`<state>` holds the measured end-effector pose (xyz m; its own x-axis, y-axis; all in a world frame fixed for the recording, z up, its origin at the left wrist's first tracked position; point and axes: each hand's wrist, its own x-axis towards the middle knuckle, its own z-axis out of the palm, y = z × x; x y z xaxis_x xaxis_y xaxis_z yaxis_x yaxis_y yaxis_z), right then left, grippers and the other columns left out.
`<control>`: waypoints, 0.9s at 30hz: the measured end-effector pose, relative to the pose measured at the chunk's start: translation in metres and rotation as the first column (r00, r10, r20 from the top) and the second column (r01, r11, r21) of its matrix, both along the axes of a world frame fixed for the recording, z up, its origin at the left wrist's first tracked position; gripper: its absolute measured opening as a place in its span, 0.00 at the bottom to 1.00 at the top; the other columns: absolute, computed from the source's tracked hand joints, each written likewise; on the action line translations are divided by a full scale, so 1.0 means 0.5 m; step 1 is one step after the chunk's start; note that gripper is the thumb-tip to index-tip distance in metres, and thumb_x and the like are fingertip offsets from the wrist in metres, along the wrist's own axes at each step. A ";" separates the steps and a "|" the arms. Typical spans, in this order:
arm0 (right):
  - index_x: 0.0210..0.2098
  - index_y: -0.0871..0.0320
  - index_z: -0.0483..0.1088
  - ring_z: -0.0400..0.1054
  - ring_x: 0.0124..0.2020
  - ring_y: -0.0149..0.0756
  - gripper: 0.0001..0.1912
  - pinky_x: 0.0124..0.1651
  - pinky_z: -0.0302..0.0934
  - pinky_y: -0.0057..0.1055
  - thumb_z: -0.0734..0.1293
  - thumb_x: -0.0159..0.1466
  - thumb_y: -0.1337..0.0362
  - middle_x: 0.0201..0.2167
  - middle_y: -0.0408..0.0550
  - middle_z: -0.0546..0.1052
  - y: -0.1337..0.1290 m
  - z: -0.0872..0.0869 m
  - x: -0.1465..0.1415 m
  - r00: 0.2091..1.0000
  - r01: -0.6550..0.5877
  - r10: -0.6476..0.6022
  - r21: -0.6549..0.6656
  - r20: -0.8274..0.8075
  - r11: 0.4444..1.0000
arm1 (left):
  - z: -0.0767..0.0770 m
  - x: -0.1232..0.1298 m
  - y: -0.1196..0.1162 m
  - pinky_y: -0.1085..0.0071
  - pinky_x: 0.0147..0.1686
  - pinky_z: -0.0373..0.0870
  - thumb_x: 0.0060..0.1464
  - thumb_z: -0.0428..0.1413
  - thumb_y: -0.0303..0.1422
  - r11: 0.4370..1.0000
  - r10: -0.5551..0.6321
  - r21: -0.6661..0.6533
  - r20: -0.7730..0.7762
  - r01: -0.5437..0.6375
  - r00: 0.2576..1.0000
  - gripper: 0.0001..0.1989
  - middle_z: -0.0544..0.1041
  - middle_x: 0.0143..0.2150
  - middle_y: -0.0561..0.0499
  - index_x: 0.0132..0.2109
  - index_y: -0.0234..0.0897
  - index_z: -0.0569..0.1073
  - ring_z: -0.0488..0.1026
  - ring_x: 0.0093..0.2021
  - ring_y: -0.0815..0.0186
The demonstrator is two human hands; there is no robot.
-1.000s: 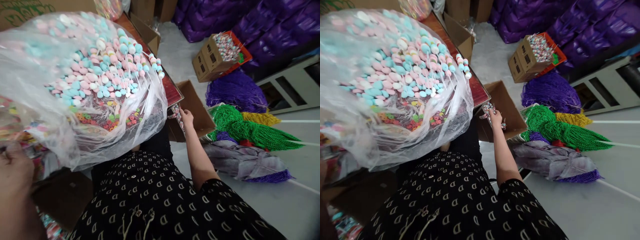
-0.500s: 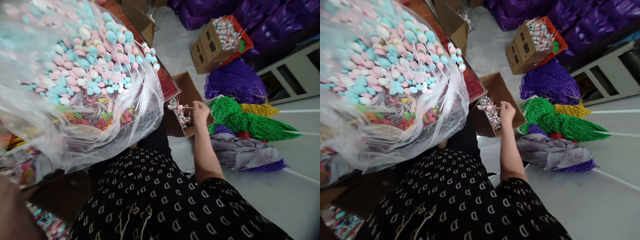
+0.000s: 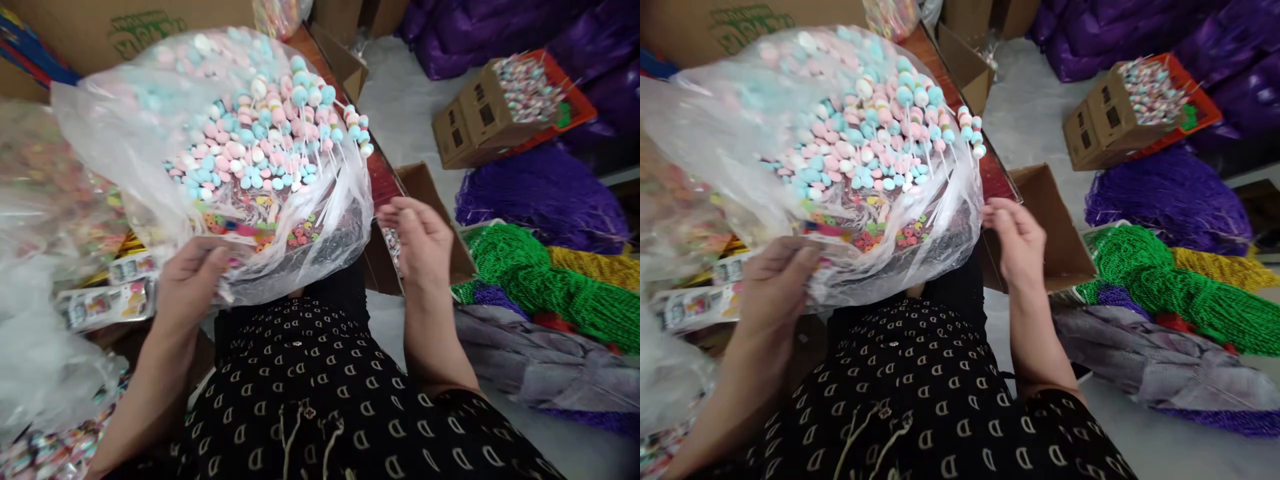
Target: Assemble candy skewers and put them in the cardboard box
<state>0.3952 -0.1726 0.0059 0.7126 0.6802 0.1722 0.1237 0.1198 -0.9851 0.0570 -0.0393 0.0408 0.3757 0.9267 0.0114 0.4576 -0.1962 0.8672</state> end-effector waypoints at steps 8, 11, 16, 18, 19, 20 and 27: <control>0.44 0.53 0.80 0.76 0.43 0.35 0.18 0.50 0.71 0.35 0.78 0.58 0.52 0.41 0.46 0.84 0.156 0.022 -0.194 0.734 -0.665 0.645 -0.032 -0.211 0.746 | -0.030 0.090 -0.001 0.66 0.38 0.72 0.59 0.60 0.42 0.967 -0.217 -0.120 0.082 0.226 0.973 0.13 0.83 0.35 0.50 0.44 0.38 0.81 0.77 0.35 0.61; 0.33 0.56 0.78 0.69 0.31 0.31 0.16 0.38 0.66 0.30 0.75 0.59 0.49 0.29 0.42 0.79 0.171 0.002 -0.206 0.821 -0.560 0.530 -0.117 -0.212 0.820 | -0.037 0.073 0.006 0.69 0.31 0.69 0.56 0.64 0.44 0.934 -0.272 -0.209 0.111 0.290 0.956 0.16 0.80 0.31 0.52 0.46 0.39 0.81 0.73 0.30 0.63; 0.22 0.56 0.67 0.57 0.24 0.28 0.25 0.30 0.53 0.28 0.72 0.62 0.43 0.19 0.37 0.65 0.166 0.004 -0.217 0.919 -0.389 0.394 -0.186 -0.016 0.902 | -0.040 0.059 0.011 0.71 0.27 0.63 0.57 0.61 0.47 0.916 -0.282 -0.260 0.124 0.305 0.951 0.16 0.73 0.25 0.53 0.33 0.38 0.78 0.67 0.27 0.66; 0.18 0.55 0.60 0.52 0.23 0.27 0.30 0.28 0.50 0.29 0.69 0.63 0.41 0.17 0.36 0.59 0.162 0.006 -0.224 0.933 -0.345 0.358 -0.186 0.040 0.920 | -0.041 0.062 0.012 0.71 0.28 0.62 0.59 0.59 0.47 0.936 -0.261 -0.213 0.110 0.279 0.959 0.17 0.71 0.24 0.53 0.31 0.38 0.75 0.66 0.27 0.66; 0.17 0.55 0.57 0.50 0.23 0.27 0.31 0.28 0.49 0.29 0.68 0.64 0.40 0.17 0.36 0.56 0.161 0.006 -0.227 0.937 -0.335 0.348 -0.191 0.039 0.923 | -0.041 0.063 0.013 0.71 0.28 0.61 0.60 0.57 0.46 0.945 -0.256 -0.182 0.104 0.272 0.961 0.18 0.70 0.24 0.54 0.30 0.38 0.74 0.65 0.27 0.66; 0.17 0.55 0.55 0.49 0.22 0.27 0.33 0.28 0.48 0.29 0.67 0.64 0.39 0.16 0.36 0.55 0.160 0.005 -0.230 0.939 -0.331 0.342 -0.199 0.023 0.922 | -0.041 0.065 0.014 0.71 0.29 0.61 0.61 0.56 0.46 0.952 -0.255 -0.152 0.098 0.267 0.962 0.19 0.69 0.23 0.54 0.29 0.38 0.72 0.65 0.27 0.67; 0.28 0.55 0.72 0.63 0.25 0.30 0.25 0.30 0.60 0.28 0.76 0.55 0.39 0.22 0.39 0.72 0.159 0.000 -0.223 0.831 -0.545 0.508 -0.154 -0.224 0.824 | -0.028 0.078 0.028 0.70 0.32 0.65 0.62 0.55 0.41 0.965 -0.230 -0.102 0.104 0.241 0.968 0.12 0.74 0.27 0.53 0.34 0.38 0.72 0.70 0.29 0.65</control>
